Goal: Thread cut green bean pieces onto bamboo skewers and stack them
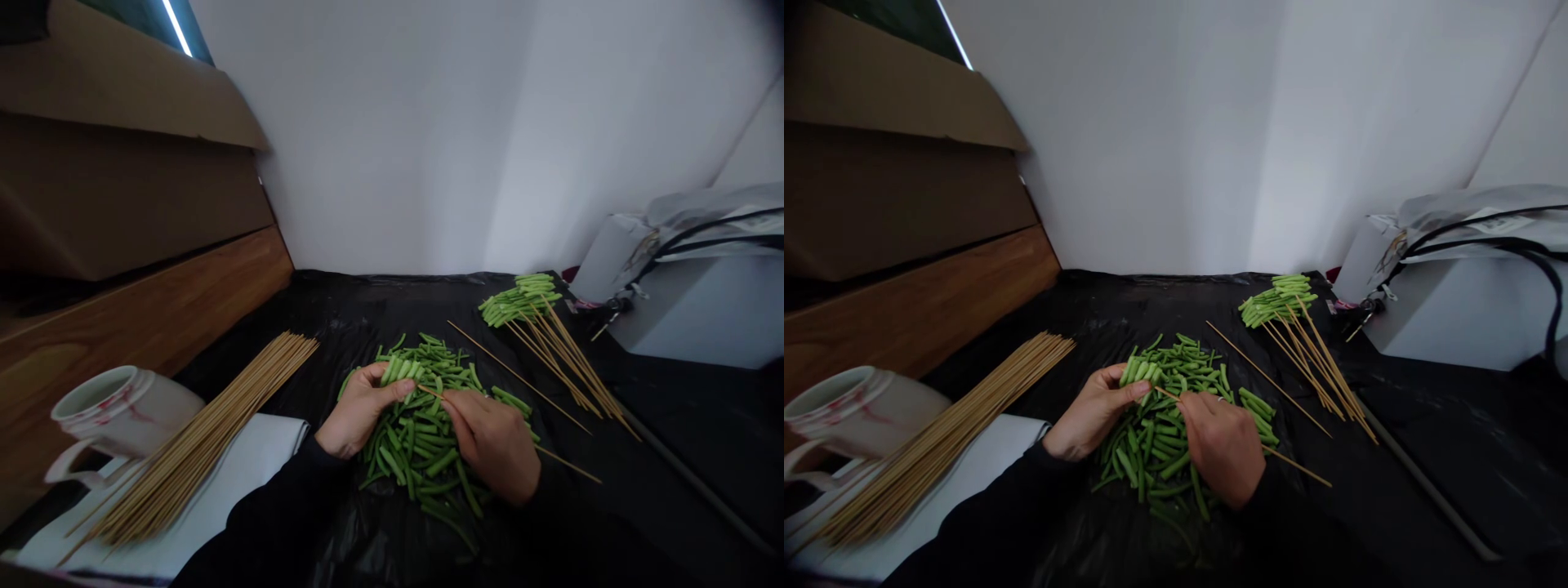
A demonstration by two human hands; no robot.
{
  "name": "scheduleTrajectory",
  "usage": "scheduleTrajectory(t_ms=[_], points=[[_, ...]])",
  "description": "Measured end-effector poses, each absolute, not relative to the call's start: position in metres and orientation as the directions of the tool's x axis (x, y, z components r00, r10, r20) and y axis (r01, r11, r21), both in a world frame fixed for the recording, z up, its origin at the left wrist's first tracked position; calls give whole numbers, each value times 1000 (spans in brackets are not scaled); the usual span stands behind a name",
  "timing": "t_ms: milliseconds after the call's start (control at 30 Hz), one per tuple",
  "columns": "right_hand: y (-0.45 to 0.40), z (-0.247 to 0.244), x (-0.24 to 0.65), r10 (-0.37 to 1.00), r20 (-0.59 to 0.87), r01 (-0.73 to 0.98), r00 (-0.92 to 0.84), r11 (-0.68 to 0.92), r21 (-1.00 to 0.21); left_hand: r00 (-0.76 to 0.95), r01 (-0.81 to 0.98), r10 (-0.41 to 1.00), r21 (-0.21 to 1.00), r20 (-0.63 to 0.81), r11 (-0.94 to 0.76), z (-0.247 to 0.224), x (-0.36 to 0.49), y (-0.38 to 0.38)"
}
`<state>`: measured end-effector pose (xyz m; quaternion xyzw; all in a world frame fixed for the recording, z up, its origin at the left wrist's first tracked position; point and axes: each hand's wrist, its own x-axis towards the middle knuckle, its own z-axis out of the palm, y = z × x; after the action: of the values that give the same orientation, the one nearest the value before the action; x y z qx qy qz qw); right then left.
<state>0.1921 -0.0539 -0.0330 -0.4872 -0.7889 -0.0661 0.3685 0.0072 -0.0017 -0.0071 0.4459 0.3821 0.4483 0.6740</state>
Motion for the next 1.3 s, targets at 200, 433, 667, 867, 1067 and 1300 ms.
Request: scheduleTrajectory(t_ms=[200, 433, 667, 867, 1067, 1300], points=[[-49, -31, 200, 724, 655, 847, -216, 472, -243, 290, -187, 956, 977, -48, 106, -11, 2, 6], [-42, -33, 213, 717, 680, 867, -151, 427, -258, 72, 223, 979, 953, 193, -204, -19, -11, 25], [-43, -34, 211, 721, 675, 870, -159, 425, -249, 132, 590, 935, 731, 330, -342, -21, -18, 26], [-44, -34, 210, 726, 668, 874, -162, 420, -245, 200, 751, 950, 584, 242, -307, -19, -19, 22], [-45, -33, 209, 724, 668, 868, -168, 430, -247, 251, 733, 934, 581, 253, -354, -22, -17, 20], [-45, -34, 209, 728, 665, 872, -166, 423, -246, 143, 685, 910, 624, 390, -375, -15, -14, 18]])
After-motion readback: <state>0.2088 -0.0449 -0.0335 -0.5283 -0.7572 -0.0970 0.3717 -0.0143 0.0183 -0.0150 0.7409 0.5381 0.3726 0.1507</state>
